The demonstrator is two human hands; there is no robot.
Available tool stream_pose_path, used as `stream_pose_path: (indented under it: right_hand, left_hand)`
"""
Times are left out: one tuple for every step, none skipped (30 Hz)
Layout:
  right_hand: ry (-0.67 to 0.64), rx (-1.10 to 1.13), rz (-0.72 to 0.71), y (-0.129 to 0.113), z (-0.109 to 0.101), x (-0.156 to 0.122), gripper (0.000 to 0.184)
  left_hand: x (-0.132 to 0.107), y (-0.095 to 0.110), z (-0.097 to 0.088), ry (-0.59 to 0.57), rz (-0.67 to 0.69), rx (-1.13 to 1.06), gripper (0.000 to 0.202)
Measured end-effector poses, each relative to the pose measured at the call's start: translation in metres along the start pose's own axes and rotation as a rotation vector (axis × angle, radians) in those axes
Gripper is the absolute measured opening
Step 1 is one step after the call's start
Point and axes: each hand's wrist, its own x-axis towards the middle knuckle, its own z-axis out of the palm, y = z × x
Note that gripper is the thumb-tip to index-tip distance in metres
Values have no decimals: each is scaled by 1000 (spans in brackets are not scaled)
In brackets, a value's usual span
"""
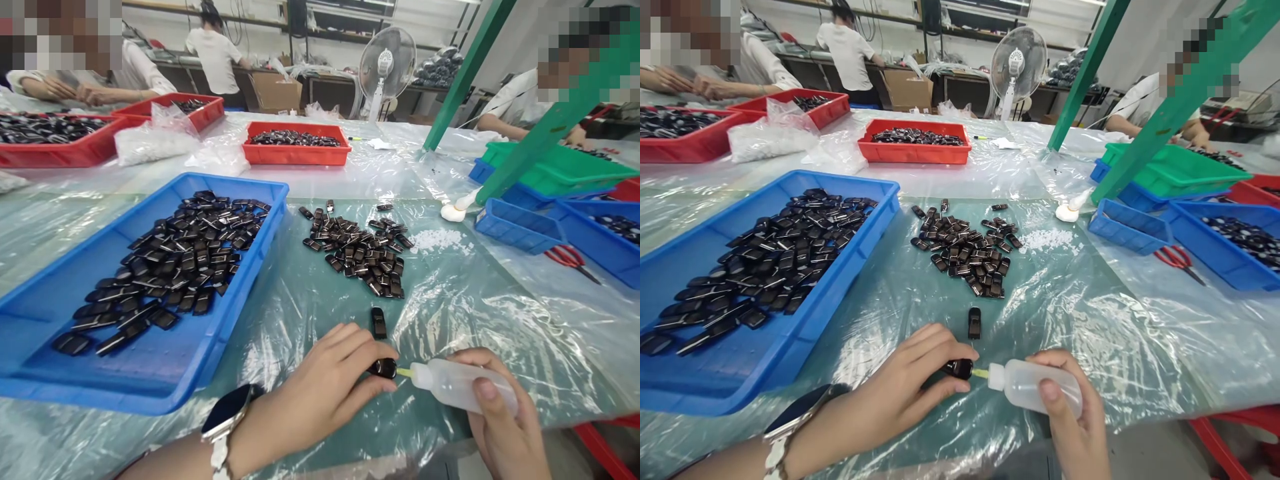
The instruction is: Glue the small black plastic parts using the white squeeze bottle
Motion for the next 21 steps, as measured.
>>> stream_pose_path:
  right_hand:
    - [-5, 1, -4, 0, 0, 0, 53]
    - [-6, -2, -6, 1, 0, 0, 52]
    - [-6, -7, -7, 1, -1, 0, 52]
    - [-6, -13, -10, 1, -1, 0, 51]
    - [-7, -20, -16, 2, -1, 0, 50]
    - [-7, -27, -24, 2, -1, 0, 49]
    - [-8, -34, -32, 3, -1, -1, 49]
    - [-9, -40, -38, 3, -1, 0, 49]
    - [-10, -46, -43, 4, -1, 0, 49]
    - [-9, -52, -47, 4, -1, 0, 50]
    - [-7, -59, -51, 5, -1, 0, 50]
    - [-3, -66, -57, 5, -1, 0, 51]
    - [4, -74, -65, 5, -1, 0, 51]
    - [14, -84, -73, 5, 0, -1, 52]
    - [29, -97, -80, 5, 0, -1, 52]
    - [45, -113, -87, 5, 1, -2, 51]
    - [61, -131, -94, 4, 2, -2, 51]
    - [77, -147, -101, 4, 3, -3, 50]
    - [91, -161, -109, 3, 4, -4, 50]
    - [102, -171, -116, 3, 5, -4, 50]
    - [110, -176, -124, 2, 5, -5, 51]
  left_hand:
    - [0, 0, 0, 1, -2, 2, 16]
    - [1, 1, 0, 4, -5, 4, 16]
    - [1, 1, 0, 9, -11, 7, 16]
    - [1, 0, 0, 14, -16, 9, 16]
    - [1, 0, 0, 21, -21, 10, 17]
    - [1, 0, 1, 25, -25, 10, 17]
    - [1, -1, 1, 29, -26, 9, 16]
    - [0, -2, 1, 29, -29, 7, 16]
    - [-1, -3, 2, 26, -34, 3, 16]
    - [-1, -3, 2, 23, -42, 0, 16]
    - [-2, -4, 2, 18, -54, -2, 17]
    - [-3, -4, 3, 12, -67, -3, 18]
    - [-3, -4, 3, 8, -80, -2, 20]
    - [-4, -4, 2, 3, -99, 2, 22]
    - [-4, -3, 2, -1, -117, 9, 23]
    - [-3, -3, 1, -7, -138, 19, 25]
    - [-3, -2, 0, -10, -154, 30, 27]
    - [-2, -1, -1, -10, -165, 42, 29]
    - [-2, -1, -2, -12, -173, 50, 31]
    - [-1, -1, -2, -11, -175, 51, 32]
    - [-1, -2, -2, -7, -172, 48, 33]
